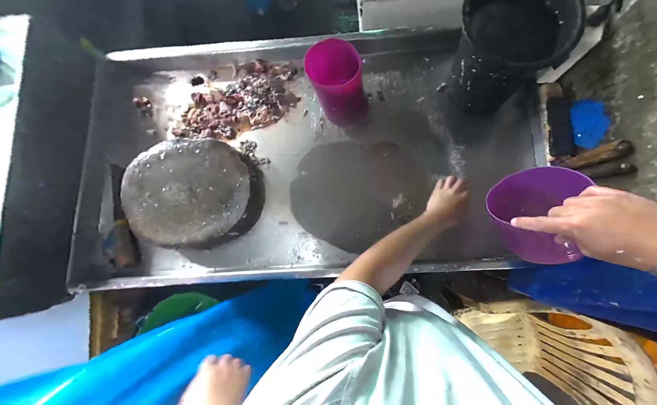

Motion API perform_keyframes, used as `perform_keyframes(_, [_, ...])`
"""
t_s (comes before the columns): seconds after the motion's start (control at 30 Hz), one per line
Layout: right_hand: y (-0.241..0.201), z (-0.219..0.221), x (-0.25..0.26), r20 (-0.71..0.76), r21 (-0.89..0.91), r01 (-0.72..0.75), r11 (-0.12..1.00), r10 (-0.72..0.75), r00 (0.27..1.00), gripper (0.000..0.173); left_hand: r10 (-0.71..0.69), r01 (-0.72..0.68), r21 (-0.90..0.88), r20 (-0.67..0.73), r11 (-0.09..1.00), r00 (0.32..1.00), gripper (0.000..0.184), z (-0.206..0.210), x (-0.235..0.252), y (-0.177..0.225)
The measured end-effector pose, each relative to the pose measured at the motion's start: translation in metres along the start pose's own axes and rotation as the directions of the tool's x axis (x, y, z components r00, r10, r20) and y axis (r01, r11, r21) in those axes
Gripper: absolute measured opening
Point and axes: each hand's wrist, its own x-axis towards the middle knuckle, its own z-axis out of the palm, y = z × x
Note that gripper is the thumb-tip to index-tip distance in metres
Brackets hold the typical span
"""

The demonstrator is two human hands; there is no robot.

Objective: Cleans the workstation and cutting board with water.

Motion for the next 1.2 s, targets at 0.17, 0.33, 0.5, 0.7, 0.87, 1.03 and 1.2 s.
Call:
perform_keyframes(0.17, [-0.033, -0.022, 0.053, 0.379, -0.070, 0.168, 0.983, -0.129, 0.916, 0.055, 0.000, 0.001, -0.017, 0.076, 1.000, 0.997, 0.042, 0.034, -0.037, 0.013])
perform_keyframes(0.33, [-0.072, -0.028, 0.101, 0.396, -0.069, 0.357, 0.931, -0.303, 0.867, 0.035, -0.277, 0.205, -0.486, -0.079, 0.850, 0.958, 0.051, 0.020, -0.070, 0.001])
perform_keyframes(0.5, [-0.119, -0.072, 0.137, 0.525, -0.193, 0.433, 0.881, -0.280, 0.804, 0.023, -0.252, 0.145, -0.484, -0.165, 0.863, 0.954, 0.054, -0.014, -0.107, -0.020])
perform_keyframes(0.7, [-0.132, -0.110, 0.179, 0.564, -0.385, 0.394, 0.835, -0.125, 0.816, 0.018, -0.354, 0.365, -0.002, -0.253, 0.931, 0.900, 0.086, -0.028, -0.142, -0.104])
perform_keyframes(0.87, [-0.050, -0.100, 0.204, 0.442, -0.446, 0.053, 0.893, 0.169, 0.881, 0.021, -0.698, 0.766, 0.006, -0.407, 0.643, 0.589, 0.099, -0.063, -0.179, -0.200])
perform_keyframes(1.03, [0.086, -0.101, 0.214, 0.153, -0.419, -0.263, 0.869, 0.352, 0.923, 0.014, -0.686, 0.714, -0.079, -0.369, 0.696, 0.627, 0.105, -0.046, -0.057, -0.156])
perform_keyframes(1.2, [0.180, -0.081, 0.261, 0.072, -0.441, -0.361, 0.822, 0.434, 0.898, 0.022, -0.239, 0.206, -0.147, -0.273, 0.968, 0.932, 0.075, -0.016, -0.026, -0.080])
